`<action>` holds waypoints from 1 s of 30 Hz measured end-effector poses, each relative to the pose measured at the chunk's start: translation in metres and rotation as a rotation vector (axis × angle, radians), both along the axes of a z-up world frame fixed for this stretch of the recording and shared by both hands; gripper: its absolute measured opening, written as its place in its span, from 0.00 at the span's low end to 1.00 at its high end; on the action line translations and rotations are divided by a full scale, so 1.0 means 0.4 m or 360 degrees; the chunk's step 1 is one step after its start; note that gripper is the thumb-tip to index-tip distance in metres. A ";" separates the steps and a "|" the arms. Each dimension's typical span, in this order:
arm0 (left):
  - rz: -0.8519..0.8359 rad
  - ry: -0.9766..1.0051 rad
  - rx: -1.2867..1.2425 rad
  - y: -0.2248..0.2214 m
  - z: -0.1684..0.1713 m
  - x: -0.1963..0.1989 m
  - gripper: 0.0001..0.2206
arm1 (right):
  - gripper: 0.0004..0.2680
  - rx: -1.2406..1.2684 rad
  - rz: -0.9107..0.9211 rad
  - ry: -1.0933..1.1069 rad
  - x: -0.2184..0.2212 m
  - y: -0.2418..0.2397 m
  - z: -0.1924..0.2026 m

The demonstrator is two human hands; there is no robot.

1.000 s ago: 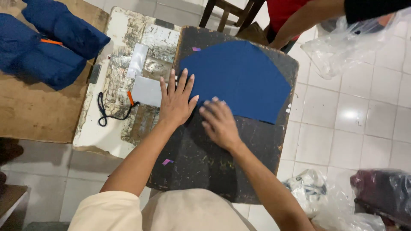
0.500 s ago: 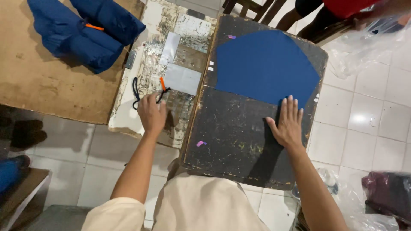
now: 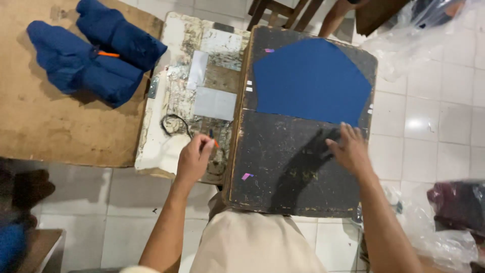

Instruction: Aligning and smoothing blue fabric pieces on printing boards and stacking them

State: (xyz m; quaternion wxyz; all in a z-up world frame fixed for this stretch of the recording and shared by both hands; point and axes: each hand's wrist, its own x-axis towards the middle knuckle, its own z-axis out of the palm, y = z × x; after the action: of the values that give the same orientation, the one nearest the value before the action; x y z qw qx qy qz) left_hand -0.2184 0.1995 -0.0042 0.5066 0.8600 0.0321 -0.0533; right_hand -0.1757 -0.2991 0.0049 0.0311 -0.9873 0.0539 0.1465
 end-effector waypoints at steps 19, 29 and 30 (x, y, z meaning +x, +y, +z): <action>-0.0886 -0.0038 0.0415 -0.330 0.267 -0.082 0.08 | 0.06 0.1334 -0.0440 -0.0008 -0.326 -0.082 0.238; -0.0505 -0.0148 0.0975 -0.472 0.070 -0.027 0.08 | 0.07 0.1066 -0.0388 -0.0179 -0.270 -0.389 0.023; -0.0482 -0.0179 0.1125 -0.462 0.041 -0.017 0.09 | 0.07 0.1041 -0.0359 -0.0154 -0.259 -0.398 -0.012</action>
State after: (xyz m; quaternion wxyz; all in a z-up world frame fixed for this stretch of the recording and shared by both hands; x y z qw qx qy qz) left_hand -0.2253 0.0146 0.0124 0.1664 0.9781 -0.1067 -0.0658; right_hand -0.2793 -0.4584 0.0003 0.3644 -0.9186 0.1112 0.1047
